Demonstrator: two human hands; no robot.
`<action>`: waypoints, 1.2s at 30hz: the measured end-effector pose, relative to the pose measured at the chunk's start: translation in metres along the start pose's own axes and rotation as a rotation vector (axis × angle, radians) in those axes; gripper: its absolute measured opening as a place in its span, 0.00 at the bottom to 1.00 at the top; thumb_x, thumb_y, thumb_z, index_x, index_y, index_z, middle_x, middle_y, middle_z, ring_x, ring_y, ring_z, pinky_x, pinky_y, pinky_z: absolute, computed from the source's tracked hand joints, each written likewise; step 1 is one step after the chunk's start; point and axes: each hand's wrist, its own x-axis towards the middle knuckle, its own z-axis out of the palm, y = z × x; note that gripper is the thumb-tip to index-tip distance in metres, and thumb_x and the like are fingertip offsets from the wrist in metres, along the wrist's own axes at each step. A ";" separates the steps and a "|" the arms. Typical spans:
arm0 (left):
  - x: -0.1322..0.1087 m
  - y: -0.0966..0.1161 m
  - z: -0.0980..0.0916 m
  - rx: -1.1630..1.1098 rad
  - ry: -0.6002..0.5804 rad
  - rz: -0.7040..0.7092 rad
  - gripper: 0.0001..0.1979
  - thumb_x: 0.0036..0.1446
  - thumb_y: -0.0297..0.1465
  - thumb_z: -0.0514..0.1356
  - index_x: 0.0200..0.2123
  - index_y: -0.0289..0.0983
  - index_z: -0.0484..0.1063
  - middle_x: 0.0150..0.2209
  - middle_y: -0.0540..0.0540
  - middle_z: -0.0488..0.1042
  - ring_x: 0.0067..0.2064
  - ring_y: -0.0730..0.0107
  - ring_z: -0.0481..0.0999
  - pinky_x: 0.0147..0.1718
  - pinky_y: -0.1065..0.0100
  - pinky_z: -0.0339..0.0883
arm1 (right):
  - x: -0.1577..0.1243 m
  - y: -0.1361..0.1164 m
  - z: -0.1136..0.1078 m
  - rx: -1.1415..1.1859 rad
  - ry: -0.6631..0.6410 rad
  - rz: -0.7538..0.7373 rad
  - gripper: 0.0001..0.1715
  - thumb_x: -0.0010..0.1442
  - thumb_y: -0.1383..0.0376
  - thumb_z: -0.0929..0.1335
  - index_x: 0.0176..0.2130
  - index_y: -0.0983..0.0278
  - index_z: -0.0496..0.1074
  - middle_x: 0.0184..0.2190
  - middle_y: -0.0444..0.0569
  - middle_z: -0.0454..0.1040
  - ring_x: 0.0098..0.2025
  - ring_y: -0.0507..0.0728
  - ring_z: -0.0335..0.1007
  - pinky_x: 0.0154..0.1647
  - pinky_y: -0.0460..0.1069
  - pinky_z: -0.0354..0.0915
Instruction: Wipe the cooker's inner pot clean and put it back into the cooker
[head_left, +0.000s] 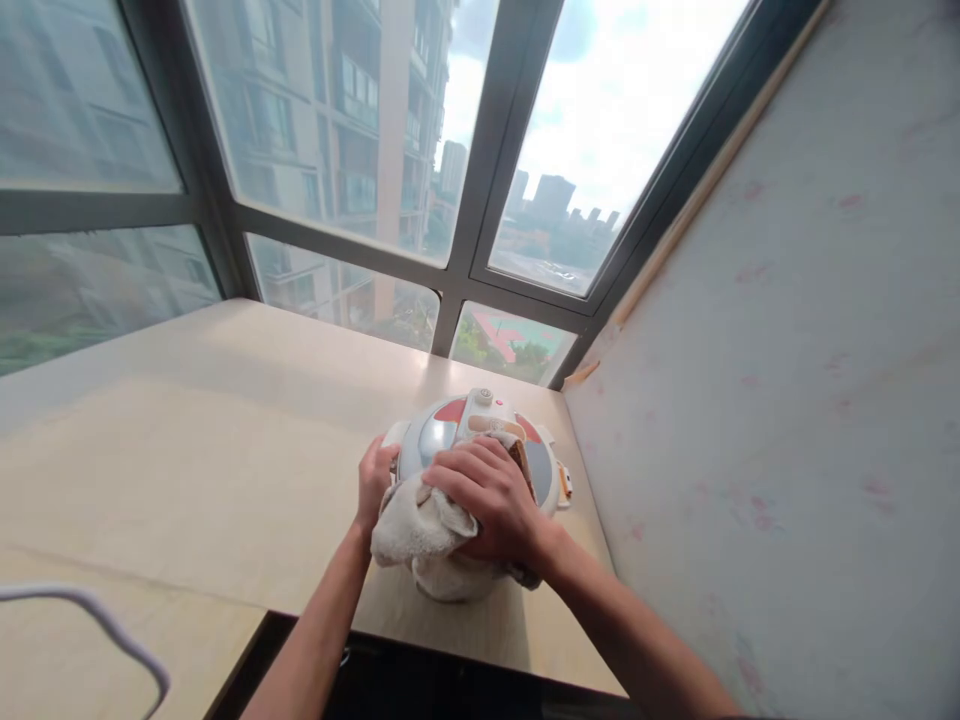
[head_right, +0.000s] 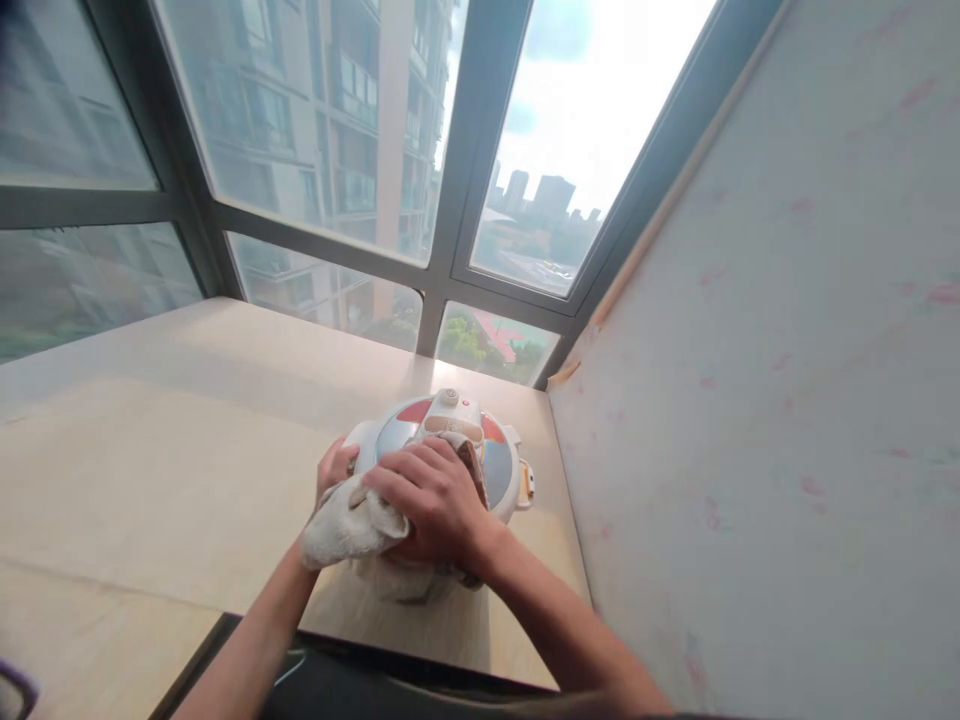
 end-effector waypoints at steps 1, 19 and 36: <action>-0.001 0.001 0.000 -0.014 -0.004 -0.026 0.16 0.49 0.42 0.62 0.35 0.36 0.75 0.26 0.50 0.72 0.28 0.65 0.71 0.26 0.67 0.65 | -0.005 -0.001 -0.004 0.021 0.020 -0.009 0.22 0.61 0.58 0.68 0.53 0.61 0.69 0.45 0.53 0.80 0.45 0.62 0.74 0.48 0.58 0.63; 0.008 -0.017 0.002 -0.027 0.065 -0.026 0.21 0.47 0.44 0.59 0.40 0.35 0.74 0.36 0.44 0.79 0.40 0.56 0.76 0.39 0.62 0.70 | -0.071 0.123 -0.039 0.159 0.257 0.929 0.18 0.56 0.52 0.69 0.38 0.62 0.77 0.35 0.50 0.79 0.36 0.63 0.72 0.40 0.56 0.66; 0.010 -0.019 0.001 -0.059 0.024 -0.039 0.18 0.47 0.41 0.59 0.39 0.36 0.74 0.31 0.49 0.75 0.32 0.64 0.71 0.31 0.66 0.65 | 0.080 0.165 0.016 0.266 -0.140 0.356 0.11 0.56 0.60 0.69 0.38 0.65 0.75 0.34 0.46 0.75 0.36 0.55 0.68 0.39 0.48 0.61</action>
